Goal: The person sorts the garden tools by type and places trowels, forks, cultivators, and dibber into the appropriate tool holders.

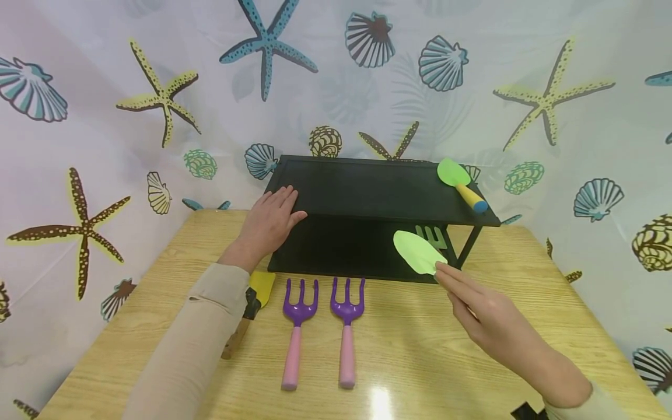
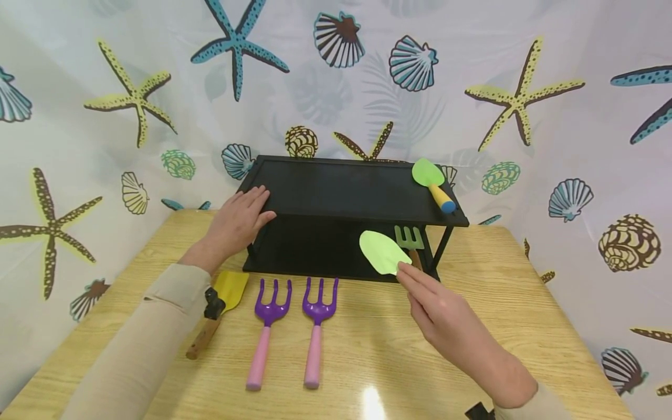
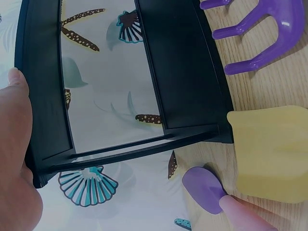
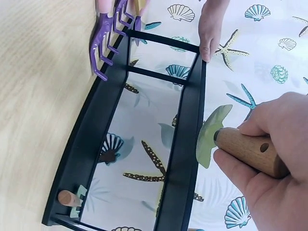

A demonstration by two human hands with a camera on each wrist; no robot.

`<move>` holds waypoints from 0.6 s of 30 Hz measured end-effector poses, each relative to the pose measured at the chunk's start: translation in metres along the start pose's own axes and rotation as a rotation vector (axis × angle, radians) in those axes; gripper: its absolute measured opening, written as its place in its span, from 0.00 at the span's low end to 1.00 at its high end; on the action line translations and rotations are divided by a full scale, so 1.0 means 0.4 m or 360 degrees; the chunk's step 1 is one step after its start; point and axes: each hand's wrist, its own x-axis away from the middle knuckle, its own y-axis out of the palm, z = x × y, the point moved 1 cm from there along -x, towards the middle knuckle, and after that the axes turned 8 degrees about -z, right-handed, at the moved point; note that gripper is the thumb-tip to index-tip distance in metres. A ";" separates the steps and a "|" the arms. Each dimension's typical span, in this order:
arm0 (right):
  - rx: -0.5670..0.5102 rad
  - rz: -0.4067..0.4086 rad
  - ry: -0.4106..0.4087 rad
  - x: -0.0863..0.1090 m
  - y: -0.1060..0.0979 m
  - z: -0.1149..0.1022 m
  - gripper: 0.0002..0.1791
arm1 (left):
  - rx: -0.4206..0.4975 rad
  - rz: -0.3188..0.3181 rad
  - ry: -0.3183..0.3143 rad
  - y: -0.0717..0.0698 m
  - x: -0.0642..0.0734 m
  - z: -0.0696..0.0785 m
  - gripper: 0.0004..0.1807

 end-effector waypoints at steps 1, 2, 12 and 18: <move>0.0007 0.0007 -0.0008 -0.005 -0.001 0.002 0.28 | 0.0004 0.0001 0.0000 0.000 0.000 0.000 0.38; 0.0013 0.0014 -0.0013 -0.009 -0.002 0.004 0.29 | 0.0007 0.0003 0.0002 0.000 0.000 0.000 0.38; 0.0009 -0.0023 -0.0002 -0.059 -0.022 0.017 0.28 | -0.0005 0.0011 0.0009 0.004 -0.001 -0.004 0.38; 0.0093 -0.0061 0.0073 -0.099 -0.028 0.037 0.28 | -0.0002 0.0007 0.0007 0.003 0.001 -0.003 0.39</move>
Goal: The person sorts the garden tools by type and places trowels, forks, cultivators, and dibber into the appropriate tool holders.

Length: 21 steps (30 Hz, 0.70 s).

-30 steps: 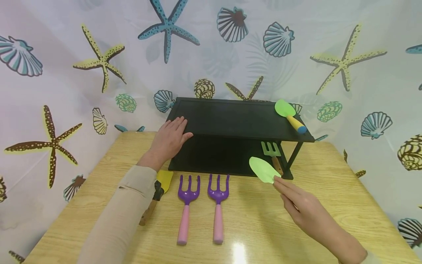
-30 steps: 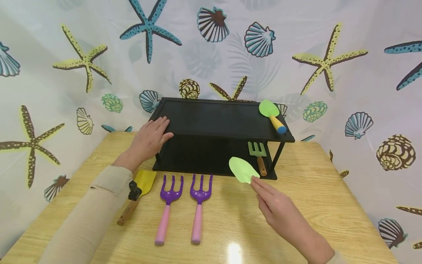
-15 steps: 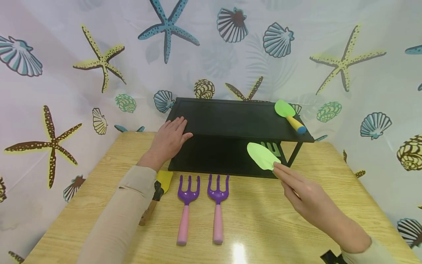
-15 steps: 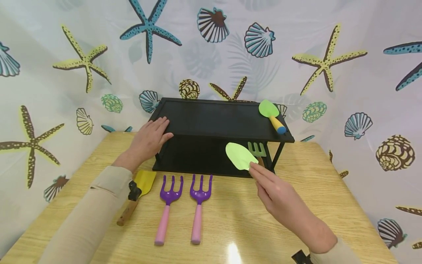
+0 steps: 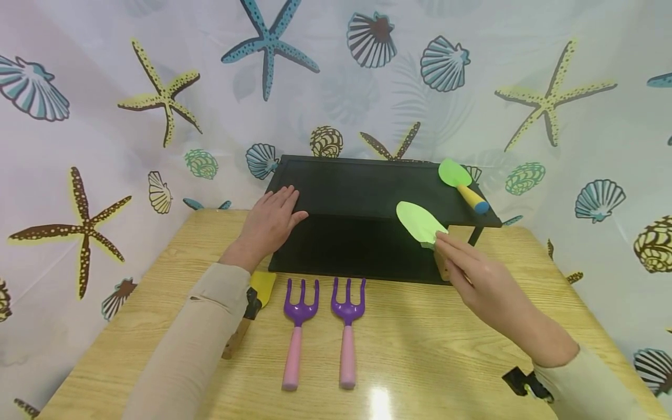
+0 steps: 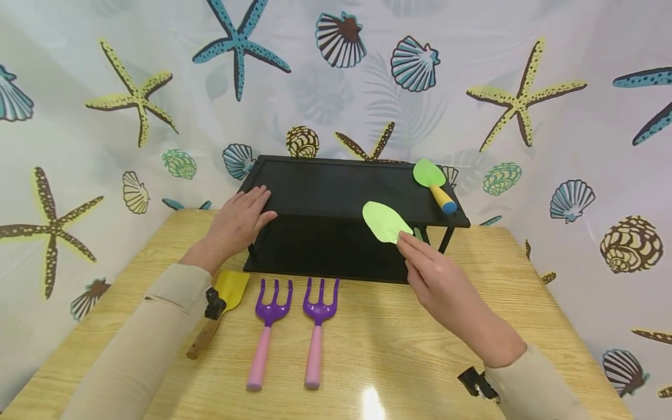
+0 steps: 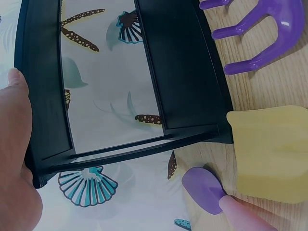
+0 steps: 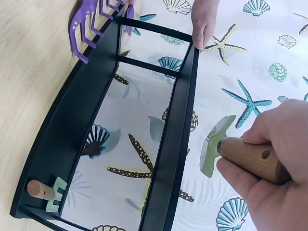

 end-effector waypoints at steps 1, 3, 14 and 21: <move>0.0016 0.0003 0.0007 -0.008 0.000 0.005 0.29 | -0.0004 -0.0002 -0.0001 0.000 0.000 0.000 0.39; 0.0045 0.0005 0.0018 -0.022 0.001 0.016 0.27 | -0.0006 -0.0001 0.0001 -0.001 0.000 -0.001 0.39; 0.0017 0.0010 0.0052 -0.092 0.007 0.061 0.21 | -0.0015 0.0007 -0.0001 0.000 -0.003 -0.001 0.39; -0.0018 -0.0089 0.0156 -0.140 0.024 0.088 0.17 | -0.0020 0.0027 0.0005 0.002 0.000 -0.001 0.39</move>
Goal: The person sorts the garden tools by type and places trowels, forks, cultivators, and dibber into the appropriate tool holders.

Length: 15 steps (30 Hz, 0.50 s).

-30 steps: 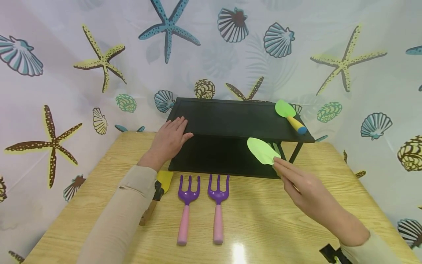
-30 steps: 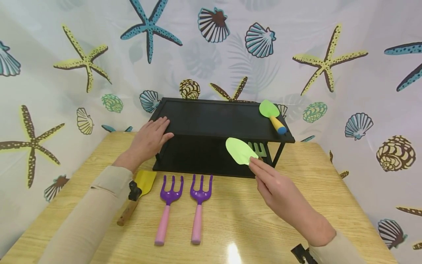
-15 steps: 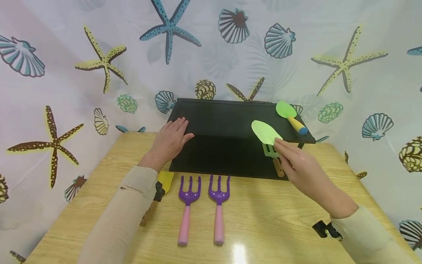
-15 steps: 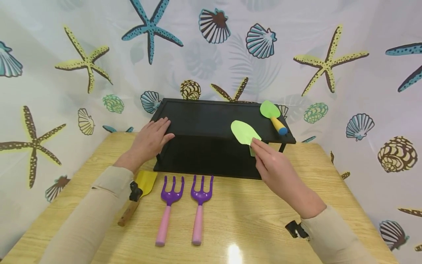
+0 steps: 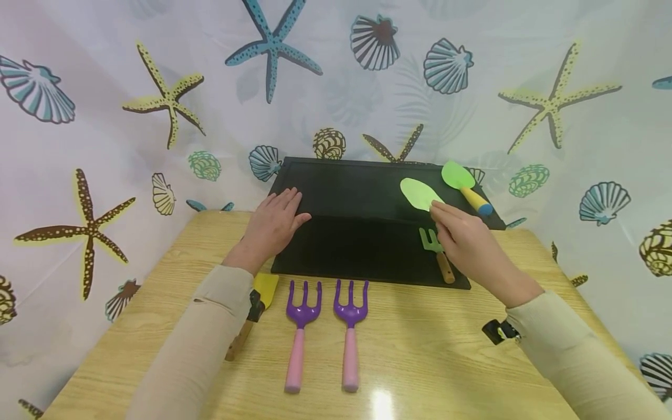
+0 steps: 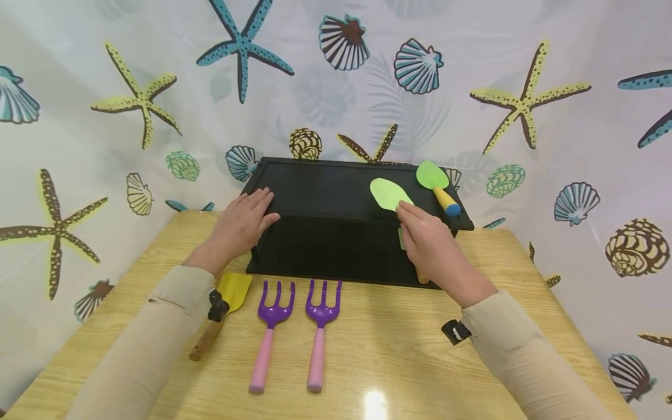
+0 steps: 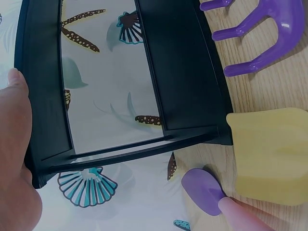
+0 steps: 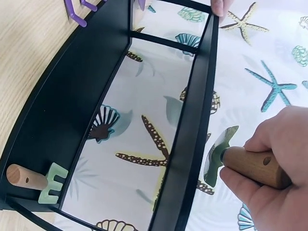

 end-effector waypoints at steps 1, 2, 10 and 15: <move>-0.0004 -0.0026 0.0023 -0.007 0.003 0.003 0.16 | -0.0001 0.0001 0.0001 0.001 0.000 0.000 0.39; -0.0009 -0.0051 0.0043 -0.014 0.006 0.006 0.15 | -0.0001 0.0002 -0.0001 0.001 0.000 0.000 0.39; -0.0064 -0.0255 0.0268 -0.068 0.025 0.032 0.18 | -0.0005 0.0007 -0.0014 0.004 -0.001 -0.001 0.39; -0.0013 -0.0247 0.0310 -0.109 0.046 0.049 0.09 | -0.0003 0.0004 -0.0019 0.004 -0.001 -0.001 0.39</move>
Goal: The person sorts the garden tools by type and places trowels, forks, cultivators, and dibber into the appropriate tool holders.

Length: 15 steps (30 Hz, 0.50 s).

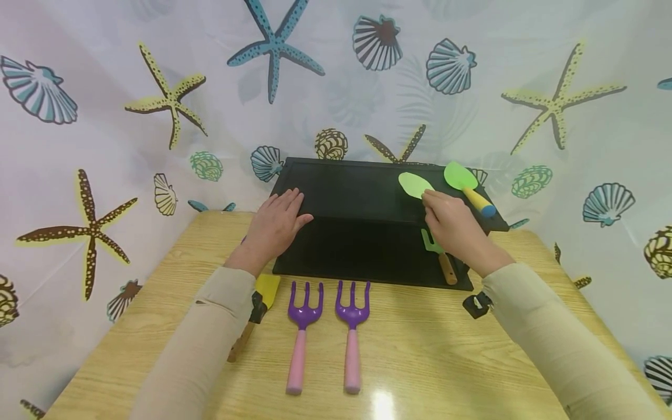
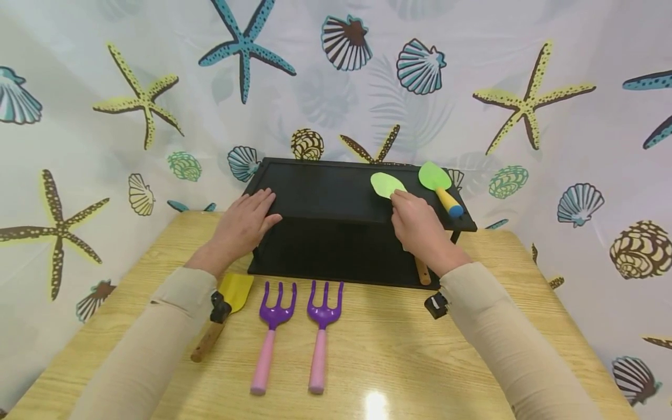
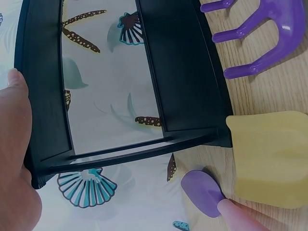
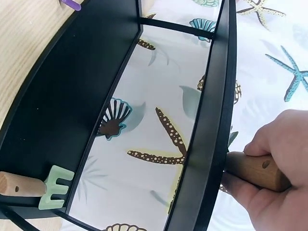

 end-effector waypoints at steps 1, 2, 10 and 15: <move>0.0005 0.0004 0.0009 -0.009 0.003 0.000 0.09 | 0.0000 -0.0001 -0.0001 0.001 0.000 -0.001 0.39; 0.0011 0.0003 0.0020 -0.018 0.006 0.000 0.10 | 0.0000 -0.0002 -0.0003 0.001 0.001 -0.001 0.39; 0.0058 -0.0058 0.0088 -0.073 0.012 0.000 0.14 | 0.0007 -0.0027 -0.0023 0.002 0.001 -0.004 0.39; 0.0082 -0.0130 0.0170 -0.098 0.012 0.006 0.13 | 0.0024 -0.0051 -0.0025 -0.001 -0.002 -0.001 0.39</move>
